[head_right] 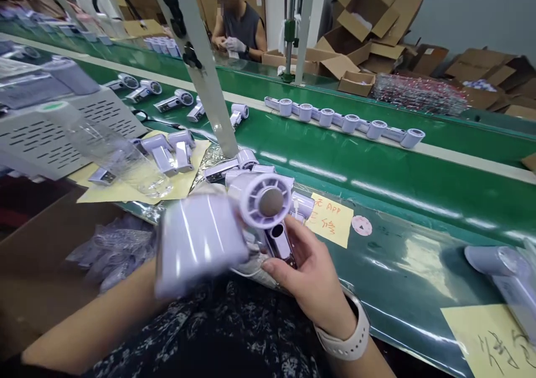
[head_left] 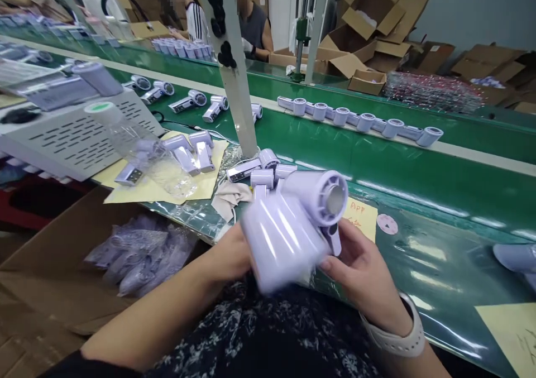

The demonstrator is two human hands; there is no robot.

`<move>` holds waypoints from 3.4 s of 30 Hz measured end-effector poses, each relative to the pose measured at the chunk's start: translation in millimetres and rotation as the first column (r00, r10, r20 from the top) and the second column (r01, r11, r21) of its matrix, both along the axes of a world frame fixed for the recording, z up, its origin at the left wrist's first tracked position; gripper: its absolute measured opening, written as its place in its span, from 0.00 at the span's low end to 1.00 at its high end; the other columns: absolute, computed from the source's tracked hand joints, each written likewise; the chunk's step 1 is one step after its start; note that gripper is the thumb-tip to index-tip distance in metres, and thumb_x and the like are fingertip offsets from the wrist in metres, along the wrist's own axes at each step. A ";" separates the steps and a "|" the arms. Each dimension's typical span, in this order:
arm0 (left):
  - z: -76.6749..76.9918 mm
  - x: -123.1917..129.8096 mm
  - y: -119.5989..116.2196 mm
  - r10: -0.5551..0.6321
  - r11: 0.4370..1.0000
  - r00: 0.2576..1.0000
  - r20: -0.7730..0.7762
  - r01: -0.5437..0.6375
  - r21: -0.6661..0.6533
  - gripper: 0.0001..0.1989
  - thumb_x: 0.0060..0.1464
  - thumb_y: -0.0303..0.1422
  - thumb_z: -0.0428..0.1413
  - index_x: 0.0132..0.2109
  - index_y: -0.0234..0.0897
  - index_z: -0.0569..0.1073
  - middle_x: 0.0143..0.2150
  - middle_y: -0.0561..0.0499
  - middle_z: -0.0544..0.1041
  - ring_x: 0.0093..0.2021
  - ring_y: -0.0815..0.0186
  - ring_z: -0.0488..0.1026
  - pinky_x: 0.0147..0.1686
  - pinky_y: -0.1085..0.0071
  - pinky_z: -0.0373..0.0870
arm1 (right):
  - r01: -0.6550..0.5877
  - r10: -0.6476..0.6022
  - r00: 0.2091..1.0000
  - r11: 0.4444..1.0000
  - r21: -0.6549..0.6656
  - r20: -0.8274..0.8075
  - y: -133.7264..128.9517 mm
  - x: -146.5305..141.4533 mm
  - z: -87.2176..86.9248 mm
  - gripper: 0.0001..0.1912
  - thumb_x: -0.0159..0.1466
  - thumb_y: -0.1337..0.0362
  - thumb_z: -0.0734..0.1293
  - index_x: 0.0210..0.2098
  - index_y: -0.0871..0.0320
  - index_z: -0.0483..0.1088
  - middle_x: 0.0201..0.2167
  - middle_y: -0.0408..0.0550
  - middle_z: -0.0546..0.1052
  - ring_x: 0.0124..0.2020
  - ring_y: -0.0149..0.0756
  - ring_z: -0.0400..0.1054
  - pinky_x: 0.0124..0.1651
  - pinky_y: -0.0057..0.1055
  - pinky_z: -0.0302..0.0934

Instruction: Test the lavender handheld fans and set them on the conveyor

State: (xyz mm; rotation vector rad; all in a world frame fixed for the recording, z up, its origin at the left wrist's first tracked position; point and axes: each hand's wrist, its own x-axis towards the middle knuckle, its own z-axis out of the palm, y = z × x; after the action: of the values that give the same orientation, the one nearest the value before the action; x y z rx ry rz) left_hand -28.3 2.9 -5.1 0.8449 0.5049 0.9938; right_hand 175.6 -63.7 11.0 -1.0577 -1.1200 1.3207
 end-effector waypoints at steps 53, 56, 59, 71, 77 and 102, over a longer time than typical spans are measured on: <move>1.3 24.1 -2.8 -0.139 0.977 0.986 -0.095 0.152 0.148 0.19 0.59 0.42 0.63 0.48 0.37 0.66 0.37 0.54 0.72 0.30 0.69 0.74 0.31 0.69 0.73 | 0.039 -0.055 0.967 0.997 -0.068 -0.247 -8.9 -4.1 -22.9 0.14 0.71 0.55 0.68 0.53 0.50 0.68 0.45 0.47 0.75 0.35 0.33 0.72 0.34 0.31 0.72; 1.4 24.4 -4.0 -0.144 0.979 0.985 -0.100 0.156 0.129 0.20 0.59 0.42 0.63 0.49 0.37 0.65 0.38 0.54 0.71 0.30 0.68 0.74 0.30 0.69 0.73 | 0.056 -0.077 0.963 0.995 -0.085 -0.259 -9.4 -4.5 -22.1 0.14 0.70 0.56 0.69 0.53 0.50 0.68 0.45 0.47 0.75 0.35 0.34 0.72 0.34 0.32 0.72; 1.4 23.1 -5.2 -0.156 0.979 0.981 -0.118 0.169 0.114 0.20 0.59 0.43 0.63 0.48 0.37 0.65 0.37 0.53 0.71 0.28 0.69 0.73 0.28 0.70 0.72 | 0.042 -0.066 0.962 0.995 -0.092 -0.266 -10.8 -3.6 -19.7 0.14 0.70 0.56 0.69 0.52 0.50 0.68 0.45 0.48 0.76 0.34 0.37 0.73 0.33 0.36 0.73; 1.8 19.9 -5.9 -0.191 0.971 0.970 -0.151 0.209 0.112 0.19 0.58 0.44 0.62 0.45 0.37 0.64 0.30 0.52 0.75 0.27 0.65 0.74 0.28 0.68 0.72 | 0.007 -0.024 0.967 0.998 -0.068 -0.254 -11.7 -1.4 -19.3 0.14 0.70 0.56 0.68 0.53 0.50 0.67 0.46 0.50 0.76 0.36 0.41 0.73 0.35 0.41 0.73; 1.0 21.9 -3.8 -0.094 0.993 0.972 -0.215 0.106 0.043 0.17 0.56 0.42 0.62 0.44 0.39 0.64 0.29 0.54 0.74 0.25 0.65 0.72 0.27 0.68 0.69 | 0.023 -0.052 0.968 0.993 -0.119 -0.244 -14.7 -2.1 -20.4 0.15 0.69 0.56 0.68 0.53 0.50 0.67 0.45 0.51 0.76 0.36 0.42 0.74 0.36 0.43 0.74; -7.1 18.7 -9.7 -0.166 0.979 0.969 -0.181 0.183 0.083 0.25 0.55 0.40 0.67 0.51 0.37 0.63 0.37 0.52 0.73 0.32 0.67 0.74 0.34 0.68 0.70 | 0.093 -0.143 0.961 0.973 -0.210 -0.236 -17.9 -3.5 -19.8 0.21 0.65 0.52 0.72 0.52 0.53 0.68 0.40 0.50 0.77 0.29 0.36 0.70 0.33 0.36 0.72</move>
State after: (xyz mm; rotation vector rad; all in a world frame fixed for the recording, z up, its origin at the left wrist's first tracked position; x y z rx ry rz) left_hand -9.5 -6.8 -12.2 1.0535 0.5224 0.7917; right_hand 172.1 -81.6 -8.8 -1.0492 -0.7382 1.4444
